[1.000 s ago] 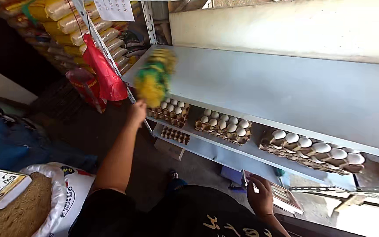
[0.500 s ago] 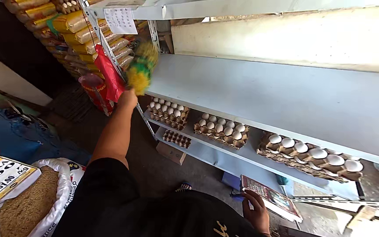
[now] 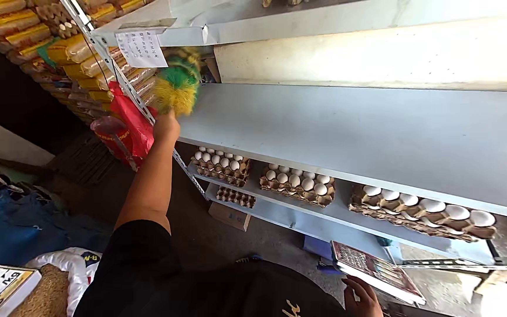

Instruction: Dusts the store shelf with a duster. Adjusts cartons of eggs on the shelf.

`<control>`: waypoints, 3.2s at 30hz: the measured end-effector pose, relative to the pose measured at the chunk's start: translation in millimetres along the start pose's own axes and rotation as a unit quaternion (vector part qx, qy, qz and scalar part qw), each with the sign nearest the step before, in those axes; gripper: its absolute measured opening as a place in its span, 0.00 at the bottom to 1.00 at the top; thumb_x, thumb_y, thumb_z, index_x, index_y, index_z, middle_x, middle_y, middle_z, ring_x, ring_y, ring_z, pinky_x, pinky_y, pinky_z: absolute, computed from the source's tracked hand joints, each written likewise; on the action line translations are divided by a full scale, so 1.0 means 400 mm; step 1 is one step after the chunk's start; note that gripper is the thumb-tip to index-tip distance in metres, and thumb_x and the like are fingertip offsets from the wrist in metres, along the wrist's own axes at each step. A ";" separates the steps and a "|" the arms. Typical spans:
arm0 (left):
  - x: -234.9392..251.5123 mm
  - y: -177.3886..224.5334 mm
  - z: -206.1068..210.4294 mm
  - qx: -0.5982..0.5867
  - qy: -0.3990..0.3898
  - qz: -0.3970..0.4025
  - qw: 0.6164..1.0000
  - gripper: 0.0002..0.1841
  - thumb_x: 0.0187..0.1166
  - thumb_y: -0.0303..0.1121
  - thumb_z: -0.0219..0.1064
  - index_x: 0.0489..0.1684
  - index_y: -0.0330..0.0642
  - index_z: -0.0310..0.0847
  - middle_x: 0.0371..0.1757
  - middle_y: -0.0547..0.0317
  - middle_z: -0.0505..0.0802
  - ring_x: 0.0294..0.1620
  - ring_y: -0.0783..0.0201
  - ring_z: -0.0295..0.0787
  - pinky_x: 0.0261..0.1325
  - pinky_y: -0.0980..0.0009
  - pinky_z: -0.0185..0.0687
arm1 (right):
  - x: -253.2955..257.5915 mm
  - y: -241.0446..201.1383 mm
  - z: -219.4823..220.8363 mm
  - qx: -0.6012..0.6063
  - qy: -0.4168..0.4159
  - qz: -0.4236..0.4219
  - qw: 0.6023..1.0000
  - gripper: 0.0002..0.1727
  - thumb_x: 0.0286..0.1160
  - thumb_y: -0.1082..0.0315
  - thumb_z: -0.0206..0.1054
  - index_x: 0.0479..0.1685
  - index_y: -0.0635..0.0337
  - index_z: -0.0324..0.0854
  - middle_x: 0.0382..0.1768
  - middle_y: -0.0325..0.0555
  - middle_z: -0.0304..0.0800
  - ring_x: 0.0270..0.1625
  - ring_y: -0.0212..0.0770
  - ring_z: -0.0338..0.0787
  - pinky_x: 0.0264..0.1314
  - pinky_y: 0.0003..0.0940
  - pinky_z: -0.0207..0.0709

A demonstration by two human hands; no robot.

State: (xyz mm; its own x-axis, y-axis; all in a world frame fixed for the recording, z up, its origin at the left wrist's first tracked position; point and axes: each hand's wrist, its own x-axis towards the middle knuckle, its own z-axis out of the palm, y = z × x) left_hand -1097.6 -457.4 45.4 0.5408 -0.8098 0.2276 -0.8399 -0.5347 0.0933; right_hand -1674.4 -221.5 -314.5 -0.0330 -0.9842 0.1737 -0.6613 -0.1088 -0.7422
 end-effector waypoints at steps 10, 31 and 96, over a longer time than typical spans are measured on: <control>0.158 0.064 0.073 -0.012 -0.037 0.009 0.999 0.25 0.89 0.30 0.52 0.86 0.38 0.67 0.66 0.25 0.87 0.68 0.28 0.85 0.65 0.30 0.78 | 0.004 -0.051 0.067 0.004 0.004 0.054 0.999 0.12 0.67 0.85 0.61 0.43 0.76 0.90 0.57 0.75 0.89 0.62 0.70 0.89 0.63 0.59 0.82; -0.338 0.671 0.105 -0.145 -0.182 0.161 0.959 0.27 0.83 0.29 0.60 0.82 0.33 0.67 0.63 0.27 0.88 0.62 0.32 0.89 0.61 0.34 0.83 | -0.083 -0.010 0.021 0.014 -0.002 0.208 0.978 0.12 0.75 0.84 0.61 0.47 0.72 0.91 0.61 0.65 0.89 0.64 0.62 0.89 0.67 0.56 0.82; -0.444 0.056 0.138 -0.119 -0.053 -0.028 0.991 0.23 0.94 0.38 0.48 0.79 0.32 0.74 0.66 0.16 0.83 0.70 0.19 0.79 0.69 0.22 0.69 | 0.565 -0.165 -0.560 -0.270 -0.015 -0.063 0.961 0.35 0.82 0.46 0.66 0.84 0.57 0.72 0.88 0.57 0.64 0.92 0.68 0.54 0.84 0.83 0.38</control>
State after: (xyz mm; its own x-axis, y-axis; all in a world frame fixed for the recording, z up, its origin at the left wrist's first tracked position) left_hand -1209.9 -339.0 -46.3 0.5781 -0.8079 0.1147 -0.7891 -0.5176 0.3308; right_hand -1806.0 -405.5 -81.2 0.0884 -0.9726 0.2149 -0.9514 -0.1463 -0.2709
